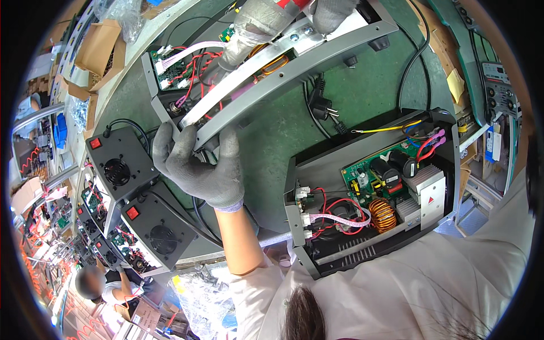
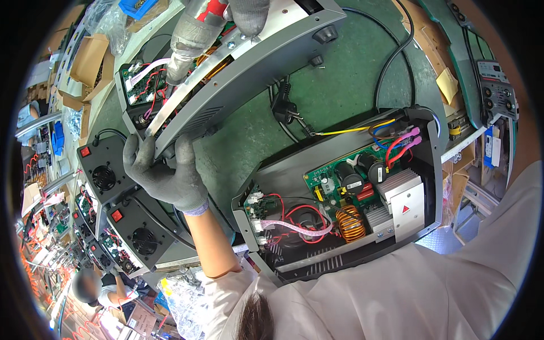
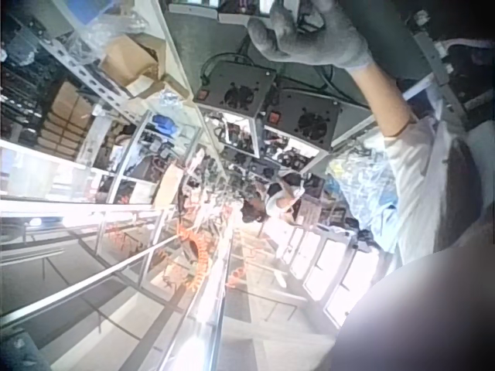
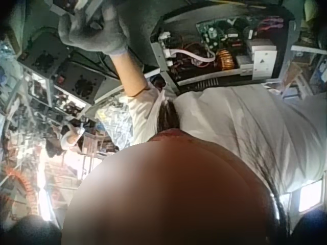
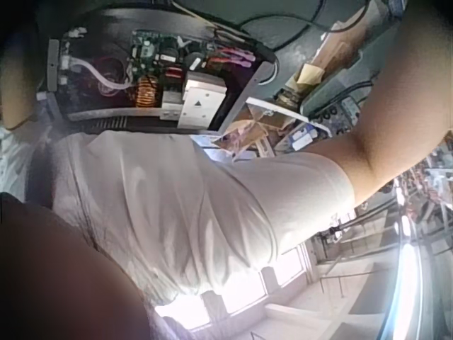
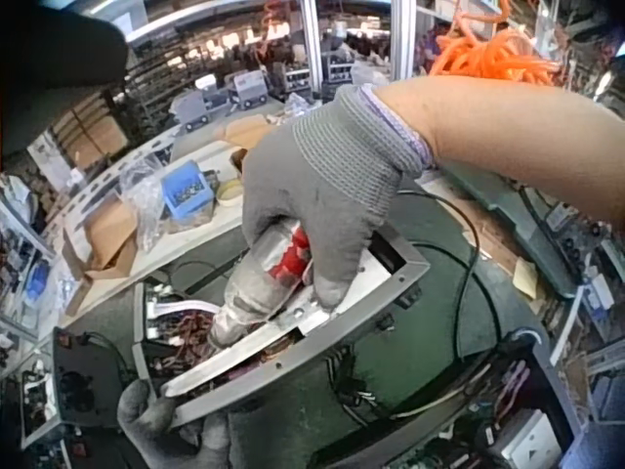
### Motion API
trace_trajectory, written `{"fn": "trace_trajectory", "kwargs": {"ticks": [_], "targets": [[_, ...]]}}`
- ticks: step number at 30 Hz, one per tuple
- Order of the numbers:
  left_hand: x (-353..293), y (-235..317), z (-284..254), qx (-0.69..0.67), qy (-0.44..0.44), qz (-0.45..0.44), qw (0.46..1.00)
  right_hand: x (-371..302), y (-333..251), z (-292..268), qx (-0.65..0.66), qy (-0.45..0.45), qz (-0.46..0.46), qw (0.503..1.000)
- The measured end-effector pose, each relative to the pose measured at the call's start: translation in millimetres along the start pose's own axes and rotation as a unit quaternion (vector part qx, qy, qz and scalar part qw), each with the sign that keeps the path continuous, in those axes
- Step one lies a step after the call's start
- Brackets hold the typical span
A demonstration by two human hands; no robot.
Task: Assembling and wiring industrial power inverter units at a factory workbench.
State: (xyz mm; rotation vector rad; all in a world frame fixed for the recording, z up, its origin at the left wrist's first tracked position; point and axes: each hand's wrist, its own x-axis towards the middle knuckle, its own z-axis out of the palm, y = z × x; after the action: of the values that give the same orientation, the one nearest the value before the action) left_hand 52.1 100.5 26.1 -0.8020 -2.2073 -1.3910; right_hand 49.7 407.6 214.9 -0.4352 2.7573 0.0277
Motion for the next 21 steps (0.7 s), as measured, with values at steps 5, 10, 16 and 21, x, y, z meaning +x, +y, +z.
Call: {"fn": "trace_trajectory", "kwargs": {"ticks": [5, 10, 16, 21], "targets": [[-3, 2, 1, -0.018, 0.011, -0.014, 1.0, -4, -18, -8, 0.018, -0.061, 0.053, 0.997], [-4, -1, 5, -0.006, 0.005, 0.03, 1.0, -4, -18, -8, 0.009, -0.08, 0.062, 0.995], [-16, 3, 22, -0.13, 0.056, -0.02, 0.99, 1, -15, -5, 0.023, -0.076, 0.047, 0.996], [-11, 5, 27, -0.039, 0.069, 0.041, 0.996, 4, -15, -4, 0.032, -0.069, 0.027, 0.997]]}}
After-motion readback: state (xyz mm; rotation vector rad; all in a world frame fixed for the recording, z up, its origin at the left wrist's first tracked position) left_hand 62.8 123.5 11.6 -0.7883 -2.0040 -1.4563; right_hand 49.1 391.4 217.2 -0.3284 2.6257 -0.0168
